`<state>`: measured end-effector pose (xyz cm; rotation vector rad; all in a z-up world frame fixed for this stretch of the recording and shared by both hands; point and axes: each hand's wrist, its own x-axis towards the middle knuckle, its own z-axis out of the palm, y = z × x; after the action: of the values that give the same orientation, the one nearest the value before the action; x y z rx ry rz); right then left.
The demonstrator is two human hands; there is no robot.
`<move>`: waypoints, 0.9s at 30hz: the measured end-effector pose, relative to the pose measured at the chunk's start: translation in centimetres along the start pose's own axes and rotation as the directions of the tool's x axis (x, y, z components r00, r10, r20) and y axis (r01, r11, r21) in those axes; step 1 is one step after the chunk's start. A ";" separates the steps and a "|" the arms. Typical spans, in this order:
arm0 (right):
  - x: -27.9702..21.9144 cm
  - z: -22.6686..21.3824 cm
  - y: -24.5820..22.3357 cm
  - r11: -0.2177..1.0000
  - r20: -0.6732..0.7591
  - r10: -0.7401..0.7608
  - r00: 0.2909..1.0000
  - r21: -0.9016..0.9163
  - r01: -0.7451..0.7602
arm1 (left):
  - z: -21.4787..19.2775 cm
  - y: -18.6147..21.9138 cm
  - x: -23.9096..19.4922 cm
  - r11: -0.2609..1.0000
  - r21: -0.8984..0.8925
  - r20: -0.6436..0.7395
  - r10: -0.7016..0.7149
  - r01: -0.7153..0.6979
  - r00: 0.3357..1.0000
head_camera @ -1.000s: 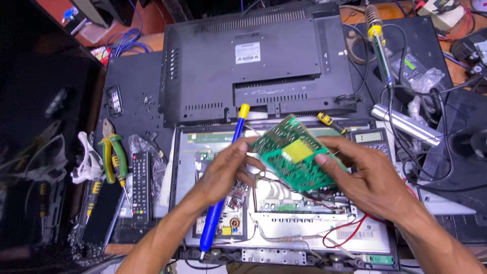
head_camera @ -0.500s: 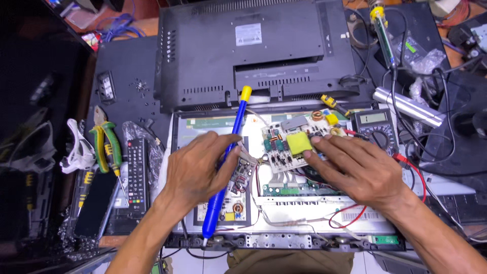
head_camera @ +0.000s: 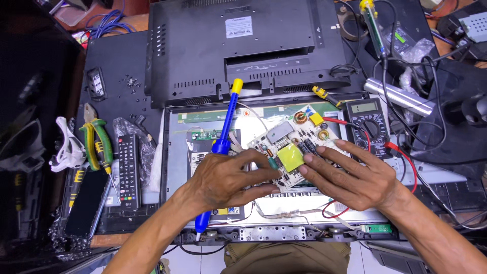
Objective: The person uses a multimeter to test points on a circuit board removed from a television chassis. They then use a soldering iron to reflow solder joints on the board and continue testing with the multimeter.
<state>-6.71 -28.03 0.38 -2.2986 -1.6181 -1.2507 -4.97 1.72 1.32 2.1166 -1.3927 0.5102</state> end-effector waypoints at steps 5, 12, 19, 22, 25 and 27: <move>-0.2 -0.5 0.1 1.000 0.002 -0.016 1.000 0.013 0.016 | -0.2 0.1 0.6 0.998 -0.014 0.077 0.069 -0.068 0.995; -0.3 -0.6 0.2 0.996 -0.016 -0.058 0.998 0.060 0.059 | 0.1 0.0 0.9 0.980 0.067 0.119 0.178 -0.186 0.977; 0.1 -1.0 0.9 0.992 -0.006 -0.096 0.995 0.083 0.096 | 0.1 -0.2 1.5 0.976 0.091 0.228 0.174 -0.199 0.958; -0.1 -1.4 0.8 0.995 -0.012 -0.087 0.996 0.038 0.087 | 0.3 -0.5 1.4 0.978 -0.023 -0.036 0.205 -0.206 0.978; -0.2 -1.7 0.8 0.996 0.001 -0.092 0.996 0.017 0.092 | -0.4 0.1 0.8 0.988 -0.099 -0.096 -0.126 0.116 0.987; 0.0 -1.6 0.9 0.996 -0.023 -0.082 0.996 -0.029 0.082 | -0.3 0.9 0.6 0.907 0.016 0.172 -0.417 0.421 0.892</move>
<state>-6.88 -29.17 1.81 -2.2452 -1.7146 -1.3202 -5.62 1.23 2.14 2.3979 -0.9694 0.1403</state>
